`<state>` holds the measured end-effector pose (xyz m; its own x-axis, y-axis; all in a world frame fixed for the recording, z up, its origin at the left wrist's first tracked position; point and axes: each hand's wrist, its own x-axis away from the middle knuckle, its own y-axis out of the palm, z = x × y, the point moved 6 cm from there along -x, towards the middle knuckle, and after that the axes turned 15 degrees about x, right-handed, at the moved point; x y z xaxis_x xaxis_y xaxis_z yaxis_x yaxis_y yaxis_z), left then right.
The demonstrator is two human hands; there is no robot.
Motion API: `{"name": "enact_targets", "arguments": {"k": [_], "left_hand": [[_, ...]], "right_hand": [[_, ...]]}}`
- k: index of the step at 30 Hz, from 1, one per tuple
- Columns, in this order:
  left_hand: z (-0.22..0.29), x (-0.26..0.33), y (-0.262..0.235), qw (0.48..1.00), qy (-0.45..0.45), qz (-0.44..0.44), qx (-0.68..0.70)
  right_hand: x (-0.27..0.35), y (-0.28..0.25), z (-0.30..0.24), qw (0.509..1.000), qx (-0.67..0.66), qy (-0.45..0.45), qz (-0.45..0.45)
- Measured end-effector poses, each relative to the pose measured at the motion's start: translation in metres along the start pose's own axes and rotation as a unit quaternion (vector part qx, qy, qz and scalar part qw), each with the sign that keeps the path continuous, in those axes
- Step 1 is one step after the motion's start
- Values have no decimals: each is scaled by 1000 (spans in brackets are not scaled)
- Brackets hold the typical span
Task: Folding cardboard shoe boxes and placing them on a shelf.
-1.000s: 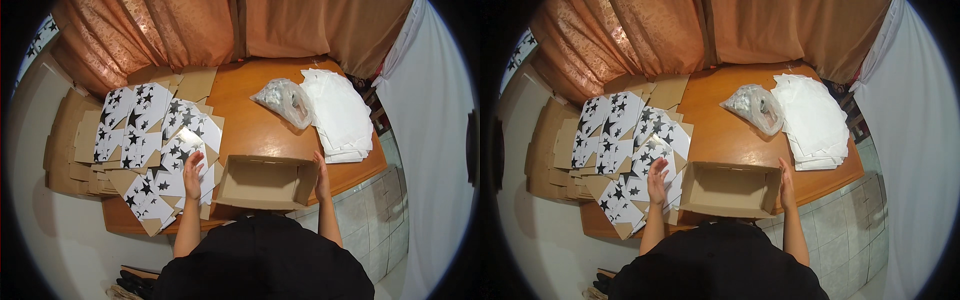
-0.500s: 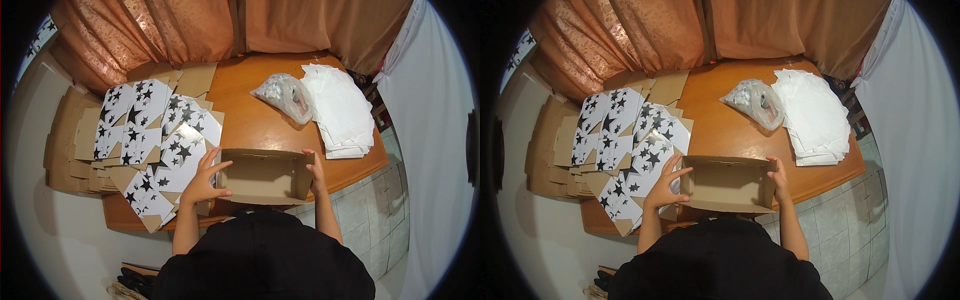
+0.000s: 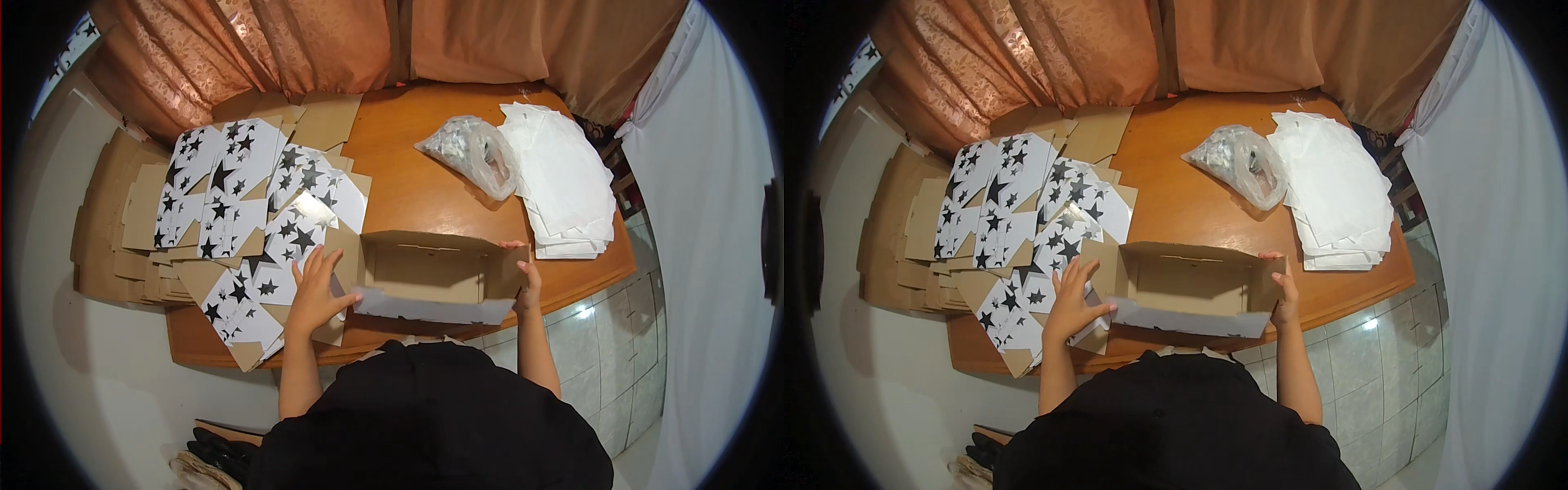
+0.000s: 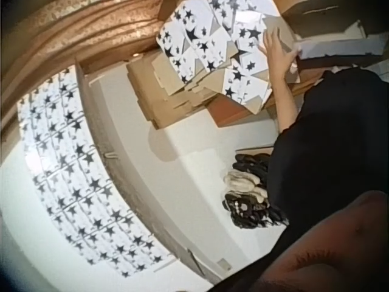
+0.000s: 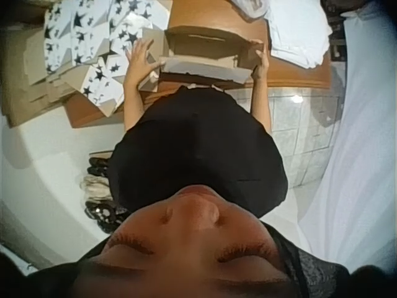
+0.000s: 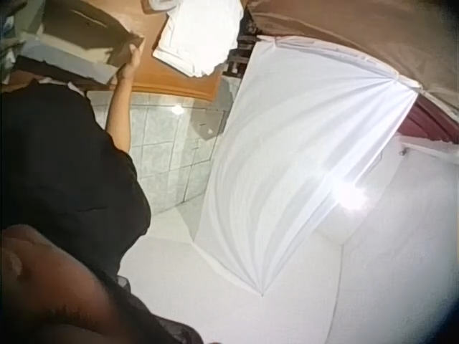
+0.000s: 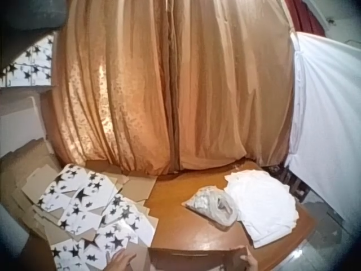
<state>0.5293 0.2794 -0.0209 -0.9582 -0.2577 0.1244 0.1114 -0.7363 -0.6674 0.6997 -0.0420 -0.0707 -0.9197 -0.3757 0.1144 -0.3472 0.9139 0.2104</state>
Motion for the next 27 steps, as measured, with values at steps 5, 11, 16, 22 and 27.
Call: {"name": "enact_targets", "arguments": {"k": [5,11,16,22,27], "left_hand": [[6,-3,9,992,17,126,-17],[13,-6,22,982,62,175,25],[17,-10,36,974,124,181,56],[38,0,66,950,275,150,19],[10,7,75,935,298,162,103]], "right_hand": [[-1,-8,4,999,-52,-2,12],[1,5,2,998,-40,-38,14],[-3,4,6,996,19,-84,-2],[-4,7,3,988,114,-105,9],[-2,11,-3,970,173,-169,26]]}}
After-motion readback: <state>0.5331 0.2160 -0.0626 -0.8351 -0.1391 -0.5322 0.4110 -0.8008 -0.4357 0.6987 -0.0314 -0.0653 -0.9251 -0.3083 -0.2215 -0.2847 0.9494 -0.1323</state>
